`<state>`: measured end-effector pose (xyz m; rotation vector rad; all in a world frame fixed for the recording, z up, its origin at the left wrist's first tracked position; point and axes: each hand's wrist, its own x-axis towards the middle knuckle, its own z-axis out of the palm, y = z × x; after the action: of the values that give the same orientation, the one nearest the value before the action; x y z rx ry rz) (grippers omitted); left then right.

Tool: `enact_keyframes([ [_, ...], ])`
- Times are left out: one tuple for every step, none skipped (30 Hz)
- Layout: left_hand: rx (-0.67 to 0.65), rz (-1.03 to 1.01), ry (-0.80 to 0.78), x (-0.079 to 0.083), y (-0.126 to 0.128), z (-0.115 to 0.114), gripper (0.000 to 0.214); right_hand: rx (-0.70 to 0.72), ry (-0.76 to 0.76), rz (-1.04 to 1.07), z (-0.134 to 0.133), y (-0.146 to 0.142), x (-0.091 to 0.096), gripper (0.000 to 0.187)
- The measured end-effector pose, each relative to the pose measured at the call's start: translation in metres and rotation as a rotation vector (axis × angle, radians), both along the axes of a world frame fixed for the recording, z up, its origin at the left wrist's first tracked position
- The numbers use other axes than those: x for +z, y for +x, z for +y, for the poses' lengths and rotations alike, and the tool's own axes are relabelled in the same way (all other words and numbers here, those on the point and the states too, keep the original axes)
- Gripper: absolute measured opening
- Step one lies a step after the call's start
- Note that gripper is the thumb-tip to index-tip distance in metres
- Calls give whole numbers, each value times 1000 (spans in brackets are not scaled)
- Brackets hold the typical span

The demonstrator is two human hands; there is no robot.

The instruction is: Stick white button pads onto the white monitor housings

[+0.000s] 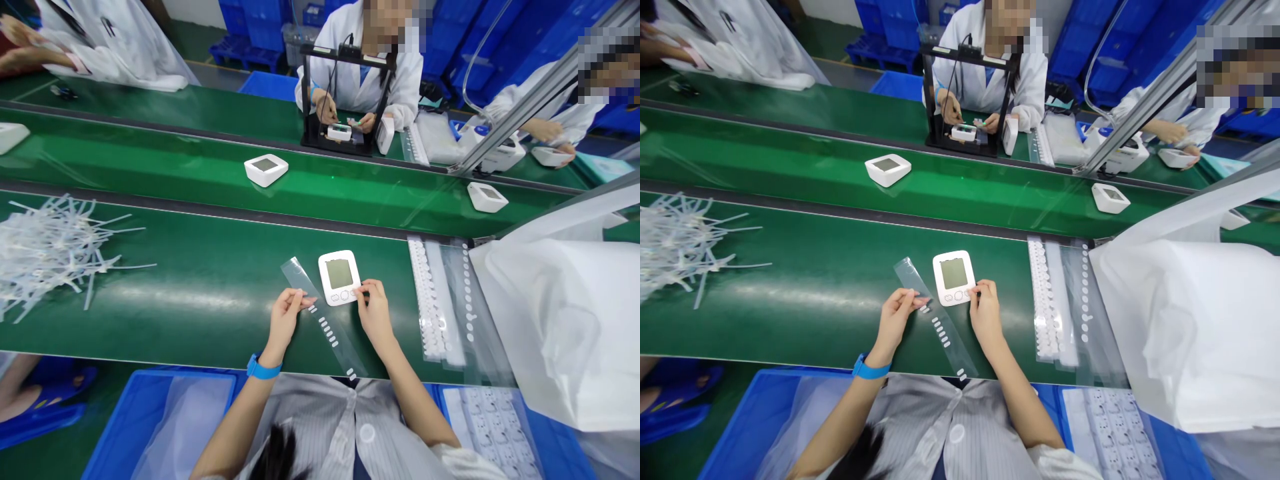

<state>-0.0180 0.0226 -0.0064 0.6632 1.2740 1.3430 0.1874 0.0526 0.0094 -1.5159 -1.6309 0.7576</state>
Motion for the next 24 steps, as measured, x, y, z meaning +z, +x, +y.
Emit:
enact_keyframes([
  [2,0,0,0,0,0,31,-3,5,0,0,-1,-1,12],
  [3,0,-1,1,0,0,31,-7,12,7,-1,-1,-2,12],
  [4,1,-3,1,0,0,31,-14,18,21,-1,-2,-3,12],
  [6,2,-4,2,0,0,31,-24,22,42,-1,-2,-5,11],
  [8,4,-5,2,0,0,32,-37,22,67,0,-1,-7,11],
  [9,7,-6,2,0,0,32,-49,15,94,0,0,-8,13],
  [10,9,-7,2,0,-1,32,-57,1,120,1,1,-10,17],
  [10,12,-8,1,0,-1,33,-58,-22,145,2,4,-12,20],
  [8,15,-6,1,0,-1,33,-53,-51,170,4,6,-14,23],
  [3,18,-1,0,0,-1,33,-47,-81,200,5,9,-16,24],
  [-4,18,8,-1,0,0,33,-44,-113,235,6,11,-17,25],
  [-12,15,23,-1,0,0,33,-48,-144,267,7,13,-18,26],
  [-22,9,41,-1,1,1,33,-53,-166,287,8,14,-18,28],
  [-38,0,58,-1,3,2,33,-55,-172,287,9,14,-18,30],
  [-59,-14,70,1,5,3,34,-50,-161,264,8,13,-17,32],
  [-88,-34,75,2,7,4,35,-38,-137,225,8,11,-16,33],
  [-120,-56,76,4,10,5,36,-27,-104,182,7,9,-14,33],
  [-150,-77,76,7,13,6,37,-19,-71,153,5,6,-12,33],
  [-171,-93,79,9,16,6,37,-14,-49,148,4,3,-9,33],
  [-184,-106,86,12,18,6,37,-12,-49,175,3,1,-6,33],
  [-192,-114,95,15,20,7,37,-13,-72,236,3,-1,-3,34],
  [-201,-118,103,17,21,8,37,-10,-120,325,3,-2,1,35],
  [-212,-119,106,20,21,11,36,-3,-184,431,5,-1,5,36],
  [-228,-121,105,23,20,15,36,5,-257,541,9,0,9,38],
])
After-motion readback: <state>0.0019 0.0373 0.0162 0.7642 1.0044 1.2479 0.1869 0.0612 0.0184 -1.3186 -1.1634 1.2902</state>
